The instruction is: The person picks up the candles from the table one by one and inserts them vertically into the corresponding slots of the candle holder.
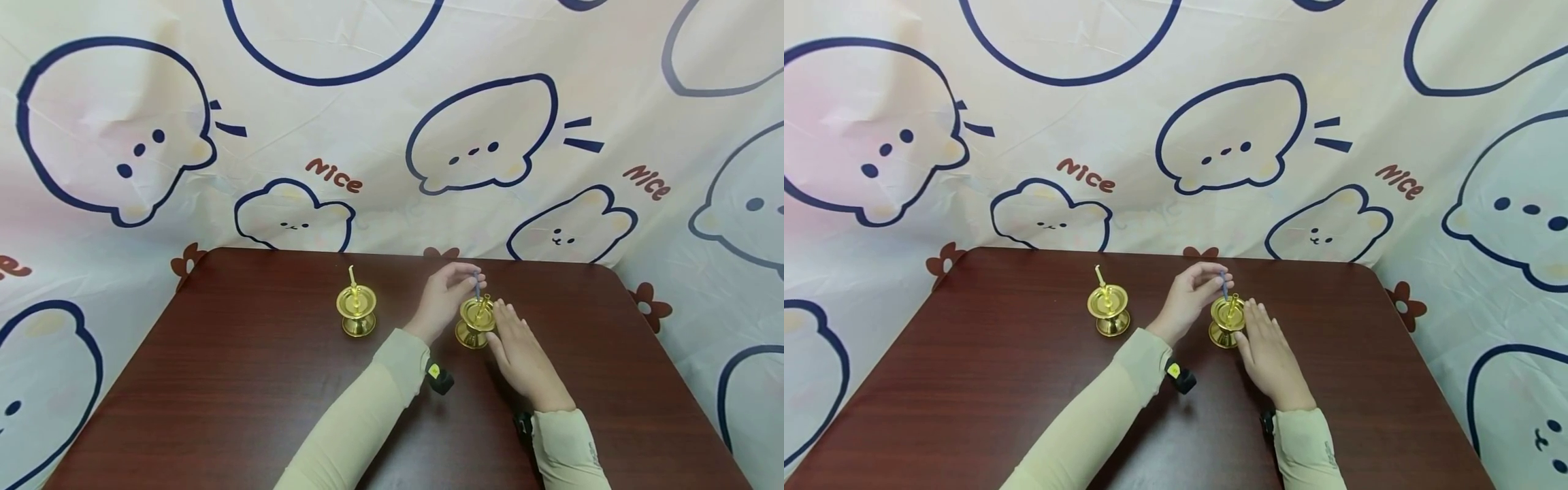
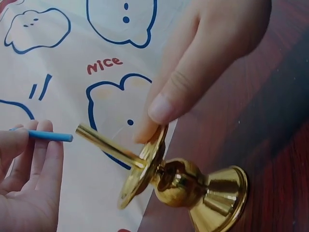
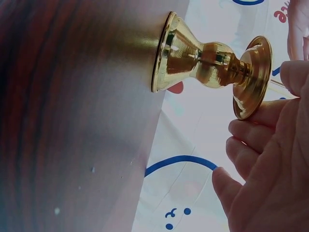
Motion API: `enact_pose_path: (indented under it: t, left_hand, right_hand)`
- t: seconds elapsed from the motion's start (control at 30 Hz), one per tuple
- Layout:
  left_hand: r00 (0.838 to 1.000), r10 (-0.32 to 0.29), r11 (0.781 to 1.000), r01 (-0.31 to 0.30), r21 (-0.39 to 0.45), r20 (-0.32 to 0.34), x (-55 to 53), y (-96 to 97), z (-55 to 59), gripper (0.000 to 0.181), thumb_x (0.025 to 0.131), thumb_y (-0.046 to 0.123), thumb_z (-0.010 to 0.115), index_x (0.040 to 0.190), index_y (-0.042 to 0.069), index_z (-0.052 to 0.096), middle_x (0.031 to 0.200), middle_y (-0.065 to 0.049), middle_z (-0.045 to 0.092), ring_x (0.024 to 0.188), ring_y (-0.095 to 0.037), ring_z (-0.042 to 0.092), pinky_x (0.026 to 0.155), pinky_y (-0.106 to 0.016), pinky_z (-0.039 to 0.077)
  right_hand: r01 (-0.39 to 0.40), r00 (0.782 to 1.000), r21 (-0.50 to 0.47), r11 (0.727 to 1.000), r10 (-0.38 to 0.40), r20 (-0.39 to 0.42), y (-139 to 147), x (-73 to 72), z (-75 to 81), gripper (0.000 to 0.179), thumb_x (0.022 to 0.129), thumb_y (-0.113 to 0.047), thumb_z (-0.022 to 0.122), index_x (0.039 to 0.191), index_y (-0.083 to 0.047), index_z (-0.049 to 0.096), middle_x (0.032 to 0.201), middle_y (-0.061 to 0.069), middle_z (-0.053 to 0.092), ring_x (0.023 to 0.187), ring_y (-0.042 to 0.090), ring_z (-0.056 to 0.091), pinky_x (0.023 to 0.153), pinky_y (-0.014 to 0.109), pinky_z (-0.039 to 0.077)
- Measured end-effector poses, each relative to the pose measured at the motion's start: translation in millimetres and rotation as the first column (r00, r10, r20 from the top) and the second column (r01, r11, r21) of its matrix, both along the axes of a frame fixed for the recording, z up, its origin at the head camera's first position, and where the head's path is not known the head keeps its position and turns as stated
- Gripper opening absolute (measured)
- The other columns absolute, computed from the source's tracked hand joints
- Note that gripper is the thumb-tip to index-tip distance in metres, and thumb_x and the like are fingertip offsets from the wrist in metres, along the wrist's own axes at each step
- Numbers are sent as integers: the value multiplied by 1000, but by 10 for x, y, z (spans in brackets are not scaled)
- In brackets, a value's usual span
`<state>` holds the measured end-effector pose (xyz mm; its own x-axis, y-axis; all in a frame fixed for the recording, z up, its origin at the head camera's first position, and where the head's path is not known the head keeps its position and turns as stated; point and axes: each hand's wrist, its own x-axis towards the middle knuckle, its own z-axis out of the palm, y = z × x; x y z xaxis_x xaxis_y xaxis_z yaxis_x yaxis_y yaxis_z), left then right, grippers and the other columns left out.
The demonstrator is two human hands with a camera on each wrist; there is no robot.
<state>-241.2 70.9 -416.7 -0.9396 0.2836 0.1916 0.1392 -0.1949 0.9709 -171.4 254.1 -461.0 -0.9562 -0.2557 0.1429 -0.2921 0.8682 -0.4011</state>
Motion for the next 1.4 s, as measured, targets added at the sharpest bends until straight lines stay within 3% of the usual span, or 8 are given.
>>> enact_pose_path:
  t: [0.2,0.47,0.87,1.17,1.4]
  left_hand:
    - [1000,17,1000,-17,22,-8,26,37,59,21,100,7,63,120,10,66,115,-5,72,109,-16,70,97,-29,53]
    - [999,35,997,-34,71,-9,34,99,67,19,99,4,63,118,8,66,114,-7,72,110,-17,70,98,-29,53]
    - [991,60,995,-69,-74,-121,35,154,38,19,103,8,59,120,6,66,114,-3,73,107,-8,68,96,-24,52]
    - [980,58,967,-102,-231,-192,68,152,19,17,103,13,61,117,15,68,109,10,71,106,-2,65,100,-22,48]
    - [971,49,961,-110,-254,-233,74,146,-2,16,102,12,62,116,16,69,109,6,72,106,-3,66,101,-22,48]
  right_hand:
    - [5,1000,-7,1000,-5,11,-3,2,4,61,110,-29,42,159,2,22,166,21,20,153,40,17,120,60,17]
    - [7,1000,-1,1000,-7,-3,-10,5,-1,61,110,-28,43,158,4,24,165,22,22,152,41,19,119,61,19]
    - [1,1000,4,1000,0,-9,-2,3,1,60,111,-30,41,157,4,24,164,23,23,152,41,19,119,61,19]
    - [2,1000,6,1000,-2,-14,9,9,-9,61,111,-32,39,157,5,25,164,22,23,152,41,19,119,62,19]
    - [0,1000,4,1000,0,-18,8,9,-16,61,111,-33,38,158,4,24,164,22,23,152,41,19,119,62,20]
